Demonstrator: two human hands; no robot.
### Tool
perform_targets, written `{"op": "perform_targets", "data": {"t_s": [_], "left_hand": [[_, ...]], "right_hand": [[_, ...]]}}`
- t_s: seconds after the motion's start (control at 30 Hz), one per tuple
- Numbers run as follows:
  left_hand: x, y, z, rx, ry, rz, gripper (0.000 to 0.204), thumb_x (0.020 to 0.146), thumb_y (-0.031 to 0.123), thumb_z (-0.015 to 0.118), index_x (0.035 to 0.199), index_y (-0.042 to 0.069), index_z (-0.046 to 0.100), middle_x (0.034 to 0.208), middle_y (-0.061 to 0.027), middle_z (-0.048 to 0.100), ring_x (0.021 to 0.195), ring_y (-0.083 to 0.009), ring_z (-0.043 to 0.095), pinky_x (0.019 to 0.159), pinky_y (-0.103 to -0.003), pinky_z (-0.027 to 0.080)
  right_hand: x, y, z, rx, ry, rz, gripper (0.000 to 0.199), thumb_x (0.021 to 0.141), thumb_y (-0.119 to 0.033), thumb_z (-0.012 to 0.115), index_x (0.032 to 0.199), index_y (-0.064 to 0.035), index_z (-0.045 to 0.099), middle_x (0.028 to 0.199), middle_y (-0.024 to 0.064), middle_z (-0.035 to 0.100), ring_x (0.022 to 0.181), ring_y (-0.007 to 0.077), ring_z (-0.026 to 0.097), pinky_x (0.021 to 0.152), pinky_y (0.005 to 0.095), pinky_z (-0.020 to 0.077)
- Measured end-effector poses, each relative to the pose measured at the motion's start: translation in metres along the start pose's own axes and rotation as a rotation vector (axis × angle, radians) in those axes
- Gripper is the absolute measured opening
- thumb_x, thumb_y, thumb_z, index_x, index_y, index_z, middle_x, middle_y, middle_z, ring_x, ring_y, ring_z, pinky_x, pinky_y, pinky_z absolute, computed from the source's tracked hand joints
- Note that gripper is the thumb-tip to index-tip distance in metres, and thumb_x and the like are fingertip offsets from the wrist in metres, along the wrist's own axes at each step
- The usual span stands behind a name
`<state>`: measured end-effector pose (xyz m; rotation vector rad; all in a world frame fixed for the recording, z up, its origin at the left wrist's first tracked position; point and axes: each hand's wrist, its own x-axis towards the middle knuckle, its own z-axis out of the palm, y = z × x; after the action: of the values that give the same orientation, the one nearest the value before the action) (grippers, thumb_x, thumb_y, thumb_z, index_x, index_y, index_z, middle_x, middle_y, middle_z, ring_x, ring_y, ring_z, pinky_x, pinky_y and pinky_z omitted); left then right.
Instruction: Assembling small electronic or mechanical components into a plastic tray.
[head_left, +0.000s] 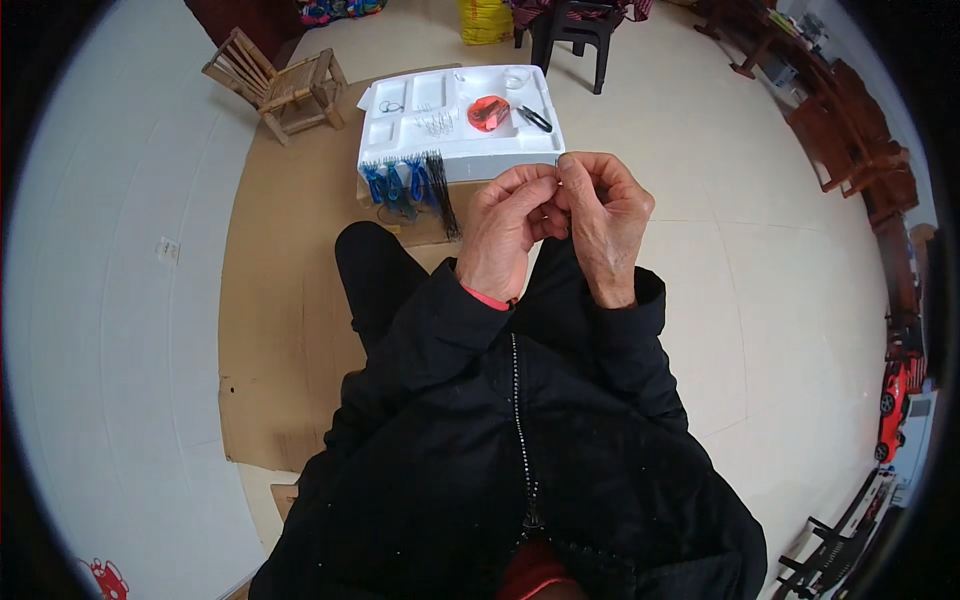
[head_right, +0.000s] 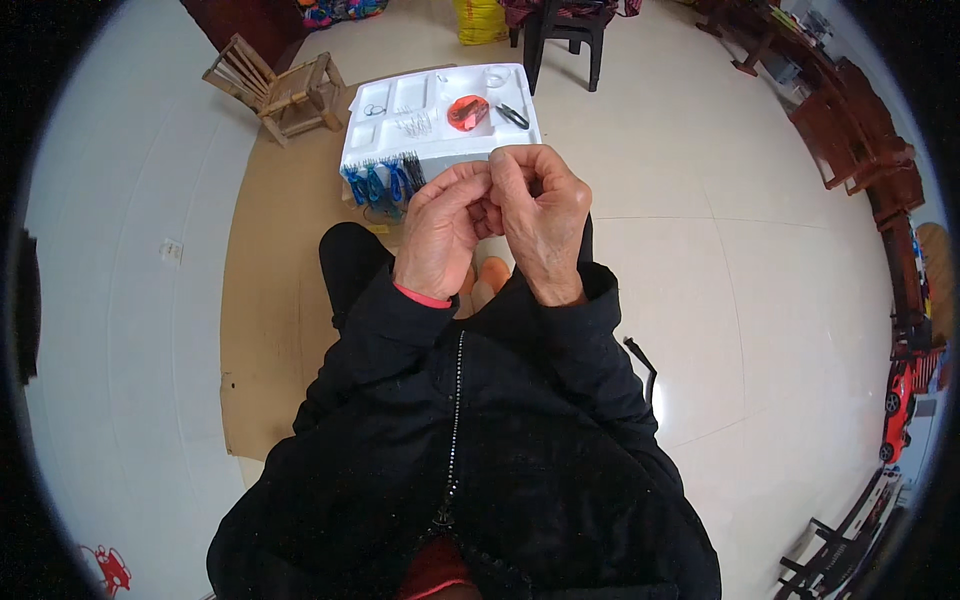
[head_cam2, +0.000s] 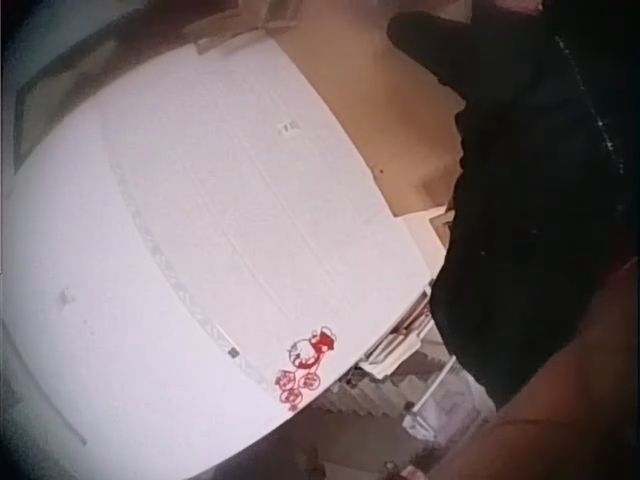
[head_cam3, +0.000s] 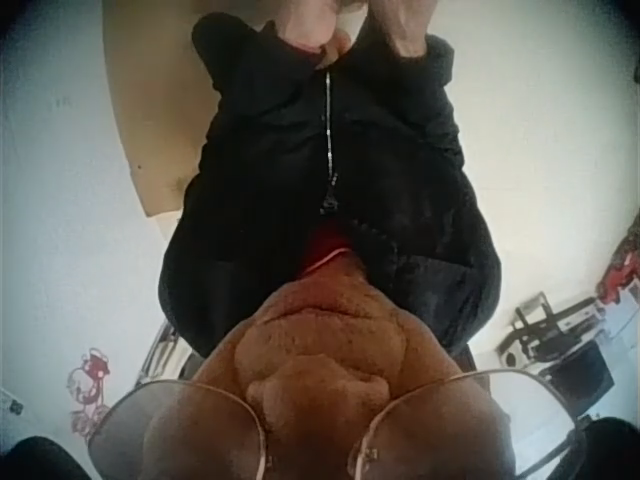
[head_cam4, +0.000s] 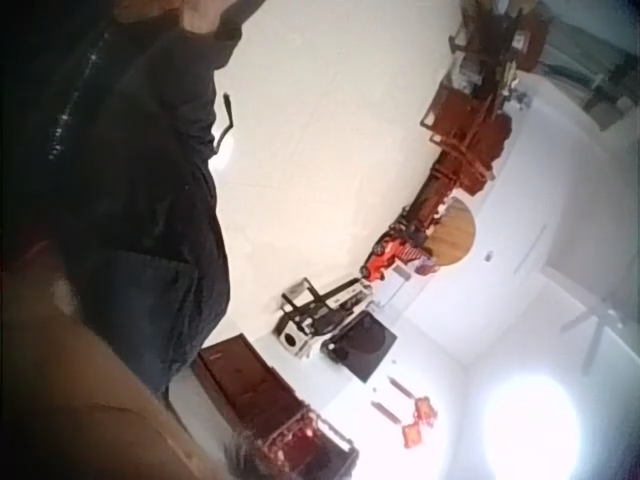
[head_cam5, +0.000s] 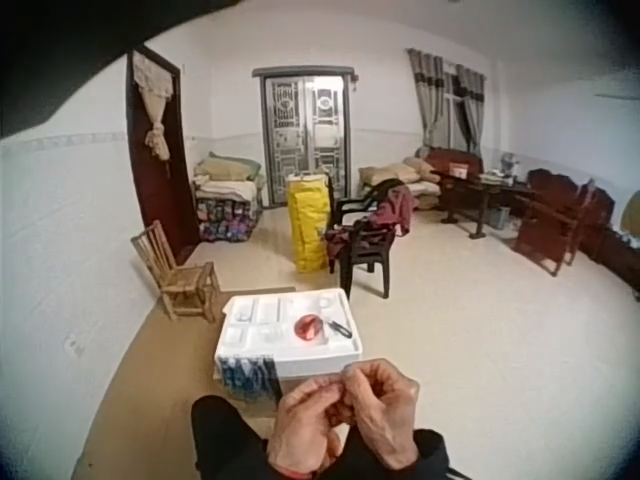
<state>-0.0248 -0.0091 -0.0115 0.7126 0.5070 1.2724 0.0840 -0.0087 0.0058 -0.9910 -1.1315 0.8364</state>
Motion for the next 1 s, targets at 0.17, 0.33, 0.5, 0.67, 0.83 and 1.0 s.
{"op": "perform_targets", "data": {"t_s": [0.17,0.33,0.5,0.67,0.83,1.0], "left_hand": [[0.005,-0.003,0.022,0.061,-0.076,-0.003,0.018,0.093,0.016,0.053,0.1,0.002,0.062,0.084,-0.0029,0.06,0.072,-0.0103,0.055,0.068,-0.024,0.045],[0.013,-0.01,0.059,0.054,-0.148,0.007,0.016,0.092,0.012,0.054,0.097,0.0,0.061,0.079,-0.0046,0.062,0.064,-0.0105,0.057,0.061,-0.023,0.048],[0.013,-0.012,0.093,0.121,-0.201,0.018,0.016,0.091,0.013,0.055,0.097,-0.001,0.061,0.078,-0.0053,0.062,0.065,-0.0104,0.058,0.062,-0.023,0.048],[0.015,-0.023,0.125,0.162,-0.265,0.033,0.016,0.091,0.013,0.055,0.097,-0.001,0.061,0.078,-0.0051,0.062,0.065,-0.0101,0.057,0.062,-0.023,0.048],[0.024,-0.031,0.142,0.201,-0.325,0.026,0.016,0.091,0.013,0.055,0.097,0.0,0.061,0.079,-0.0045,0.063,0.064,-0.0107,0.057,0.063,-0.024,0.048],[0.031,-0.039,0.159,0.188,-0.341,-0.046,0.016,0.09,0.014,0.056,0.097,0.0,0.061,0.079,-0.0043,0.063,0.065,-0.0115,0.057,0.064,-0.024,0.048]], "right_hand": [[-0.001,-0.014,-0.017,0.014,0.068,-0.059,0.015,0.088,-0.011,0.064,0.089,0.0042,0.063,0.073,0.001,0.061,0.061,0.0039,0.052,0.052,0.0173,0.0424],[-0.001,-0.035,-0.043,0.066,0.17,-0.15,0.013,0.088,-0.008,0.064,0.088,0.0044,0.063,0.074,0.0011,0.062,0.063,0.0043,0.053,0.054,0.0175,0.0434],[-0.002,-0.054,-0.066,-0.027,0.273,-0.26,0.01,0.087,-0.006,0.063,0.087,0.0045,0.064,0.073,0.0015,0.062,0.063,0.0049,0.053,0.055,0.018,0.0439],[-0.002,-0.067,-0.093,-0.025,0.339,-0.322,0.01,0.086,-0.005,0.062,0.084,0.0044,0.063,0.068,0.0012,0.061,0.058,0.0037,0.052,0.05,0.0185,0.0428],[-0.001,-0.077,-0.112,0.056,0.367,-0.317,0.01,0.086,-0.006,0.063,0.084,0.0045,0.063,0.067,0.001,0.061,0.057,0.0036,0.051,0.049,0.0183,0.0418],[0.002,-0.08,-0.127,0.166,0.409,-0.275,0.012,0.087,-0.007,0.062,0.086,0.0052,0.064,0.071,0.0028,0.062,0.061,0.0059,0.054,0.055,0.0186,0.0441]]}}
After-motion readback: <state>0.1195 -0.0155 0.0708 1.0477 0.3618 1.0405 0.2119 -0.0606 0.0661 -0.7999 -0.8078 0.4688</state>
